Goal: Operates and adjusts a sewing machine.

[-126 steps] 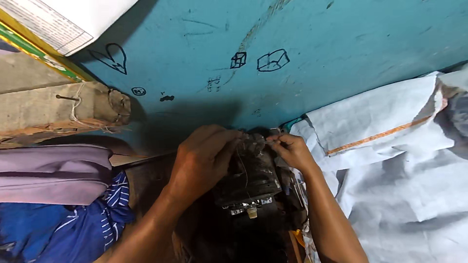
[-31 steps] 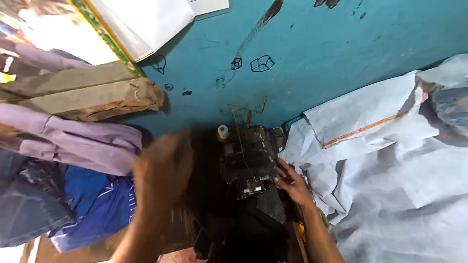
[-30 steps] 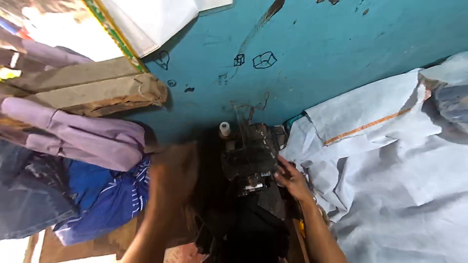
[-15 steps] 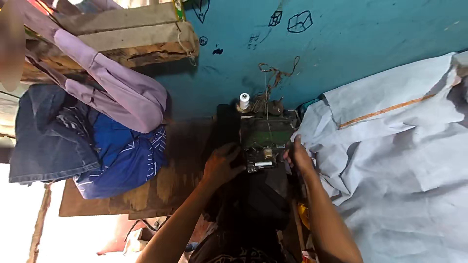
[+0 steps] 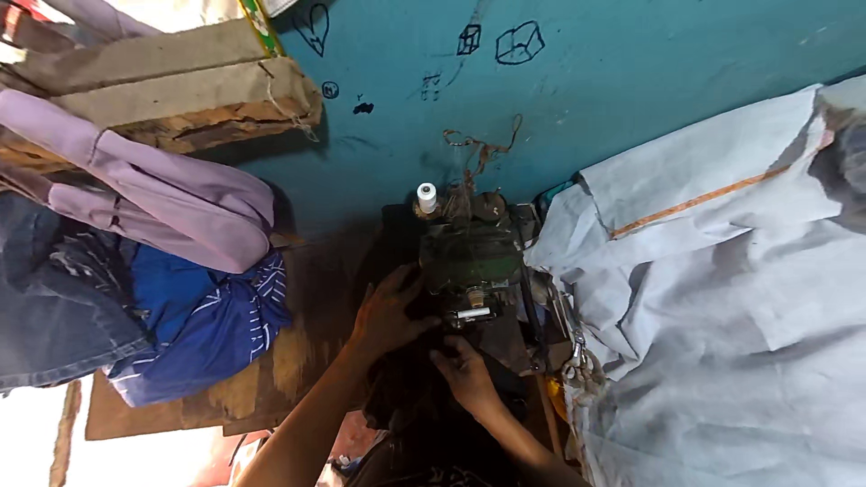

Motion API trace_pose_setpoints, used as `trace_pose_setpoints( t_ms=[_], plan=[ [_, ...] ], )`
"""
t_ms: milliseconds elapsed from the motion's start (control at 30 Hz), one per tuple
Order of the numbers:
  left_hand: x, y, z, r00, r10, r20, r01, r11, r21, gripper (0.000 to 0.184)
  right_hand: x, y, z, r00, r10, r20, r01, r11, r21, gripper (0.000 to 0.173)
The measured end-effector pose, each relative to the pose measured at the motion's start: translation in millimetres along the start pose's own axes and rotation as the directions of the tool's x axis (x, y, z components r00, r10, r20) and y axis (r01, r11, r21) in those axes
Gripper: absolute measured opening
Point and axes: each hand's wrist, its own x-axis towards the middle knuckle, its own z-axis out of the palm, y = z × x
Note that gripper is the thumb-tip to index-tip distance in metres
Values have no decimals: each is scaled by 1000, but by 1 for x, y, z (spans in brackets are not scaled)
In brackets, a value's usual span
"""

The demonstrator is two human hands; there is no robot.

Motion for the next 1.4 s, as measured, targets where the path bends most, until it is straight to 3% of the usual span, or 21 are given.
trace_pose_setpoints(
  t_ms=[100, 200, 267, 333, 467, 567, 667, 767, 900, 1033, 1167, 1400],
  plan=[
    [3, -7, 2, 998, 28, -52, -29, 1000, -6, 73, -3, 7, 3, 996, -39, 75, 41, 999, -30, 31],
    [5, -11, 5, 999, 27, -45, -25, 999, 34, 79, -7, 20, 10, 977, -214, -23, 210, 973, -98, 28],
    [8, -9, -1, 1000, 5, -15, -5, 999, 33, 81, -4, 28, 13, 895, -426, -134, 385, 888, -250, 27],
    [10, -9, -2, 1000, 13, -16, -12, 1000, 26, 80, -4, 30, 12, 847, -508, -157, 447, 841, -306, 29],
    [13, -11, -4, 1000, 14, 17, -14, 1000, 11, 80, -4, 14, 8, 982, -189, -10, 187, 977, -102, 21],
    [18, -14, -6, 999, 14, 43, -16, 999, 30, 85, 3, 11, 6, 994, -78, 78, 82, 995, -49, 18],
    [9, -7, -3, 1000, 6, -9, -5, 997, 79, 94, 6, 11, 4, 995, -54, 89, 54, 999, -3, 16],
    [-11, 6, 6, 994, 6, -113, 3, 997, 76, 80, 9, 8, 1, 994, -45, 105, 43, 999, 16, 14],
    [-18, 2, 16, 997, -50, -65, 48, 999, -20, 70, 12, 7, -1, 996, -31, 86, 32, 999, -15, 12],
    [-11, -6, 12, 1000, -31, 6, 31, 999, -10, 75, 12, 8, -2, 993, -52, 102, 51, 999, 15, 10],
    [-4, -7, 4, 995, -47, 83, 47, 999, 6, 87, 14, 3, -4, 985, 30, 169, -27, 999, -18, 12],
    [9, -10, -1, 993, -62, 105, 58, 998, 34, 95, 16, 4, -4, 987, 25, 160, -20, 999, -36, 24]
  ],
)
